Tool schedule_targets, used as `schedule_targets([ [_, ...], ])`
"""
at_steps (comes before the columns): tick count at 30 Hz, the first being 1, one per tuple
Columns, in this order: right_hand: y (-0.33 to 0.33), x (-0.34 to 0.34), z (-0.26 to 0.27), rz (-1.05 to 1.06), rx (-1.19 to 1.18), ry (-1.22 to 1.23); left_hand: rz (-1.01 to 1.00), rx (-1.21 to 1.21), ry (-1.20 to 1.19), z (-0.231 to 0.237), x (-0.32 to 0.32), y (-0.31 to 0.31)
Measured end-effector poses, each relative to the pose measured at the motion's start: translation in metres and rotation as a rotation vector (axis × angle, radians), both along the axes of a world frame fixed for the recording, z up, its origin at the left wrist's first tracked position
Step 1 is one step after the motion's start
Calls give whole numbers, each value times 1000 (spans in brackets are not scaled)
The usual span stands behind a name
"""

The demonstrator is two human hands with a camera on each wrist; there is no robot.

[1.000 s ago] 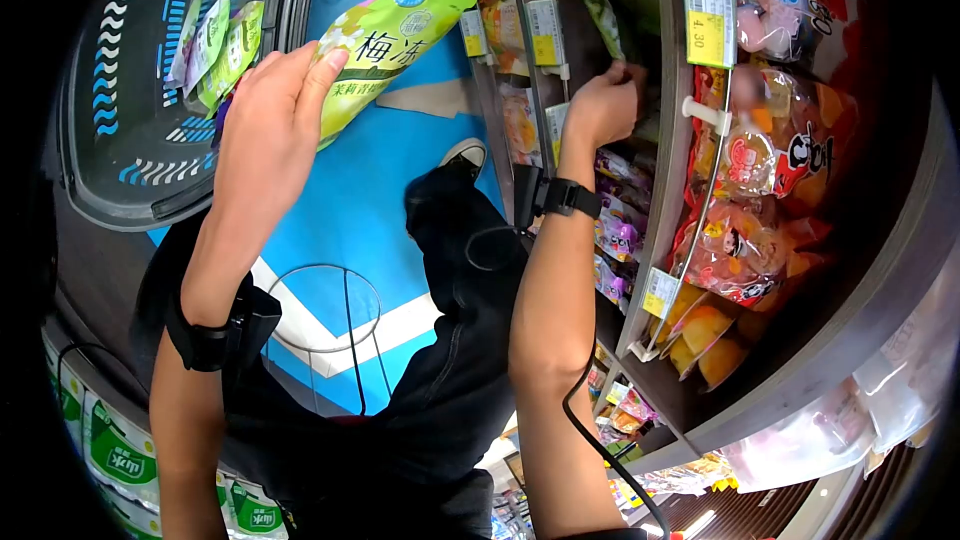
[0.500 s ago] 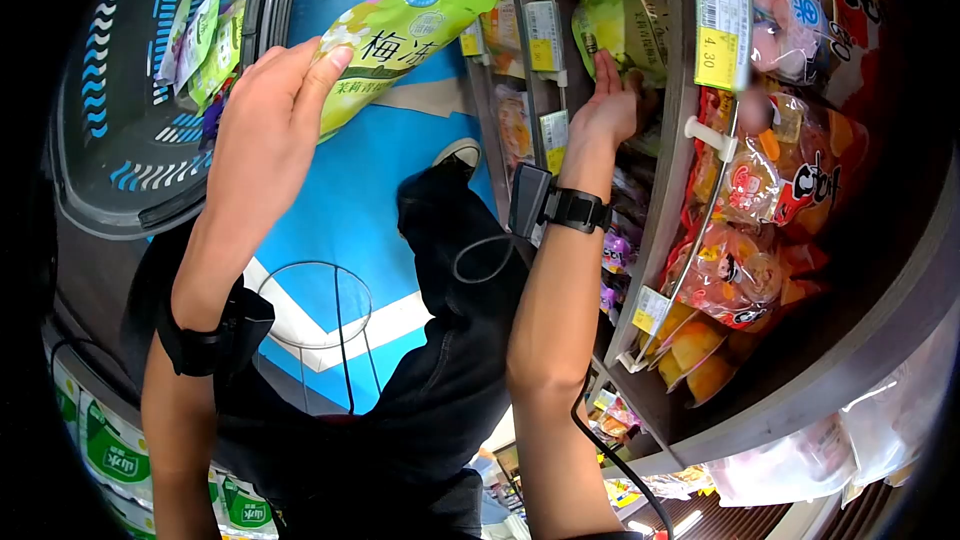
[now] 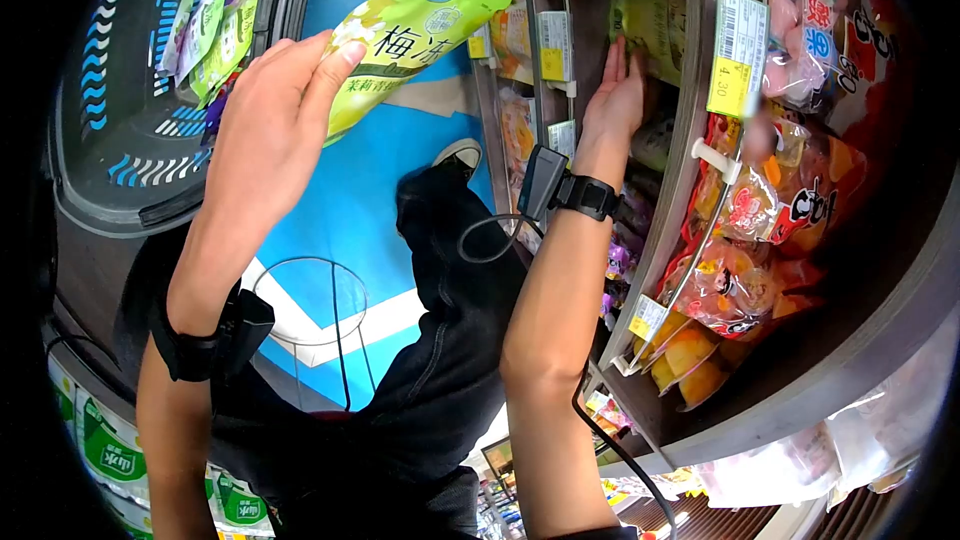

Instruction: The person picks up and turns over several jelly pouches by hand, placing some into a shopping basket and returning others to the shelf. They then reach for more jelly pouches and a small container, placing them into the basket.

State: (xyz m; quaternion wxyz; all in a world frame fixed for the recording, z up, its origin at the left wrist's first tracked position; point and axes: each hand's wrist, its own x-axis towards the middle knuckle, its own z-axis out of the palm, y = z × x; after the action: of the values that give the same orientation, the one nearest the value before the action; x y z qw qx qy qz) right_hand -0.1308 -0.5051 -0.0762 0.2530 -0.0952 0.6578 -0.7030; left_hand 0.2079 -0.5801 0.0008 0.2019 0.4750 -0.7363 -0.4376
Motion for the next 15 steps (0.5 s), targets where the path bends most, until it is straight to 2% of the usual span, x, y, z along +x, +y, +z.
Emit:
schedule_targets([
  [7, -6, 16, 1, -101, 27, -15, 12, -8, 12, 1, 6, 1],
  [10, -8, 27, 9, -269, 160, -90, 5, 18, -10, 2, 7, 2],
  [13, -2, 50, 26, -197, 276, 66, 5, -5, 0, 3, 7, 4],
  [15, -13, 105, 60, 99, 141, 48, 27, -12, 14, 3, 7, 4],
])
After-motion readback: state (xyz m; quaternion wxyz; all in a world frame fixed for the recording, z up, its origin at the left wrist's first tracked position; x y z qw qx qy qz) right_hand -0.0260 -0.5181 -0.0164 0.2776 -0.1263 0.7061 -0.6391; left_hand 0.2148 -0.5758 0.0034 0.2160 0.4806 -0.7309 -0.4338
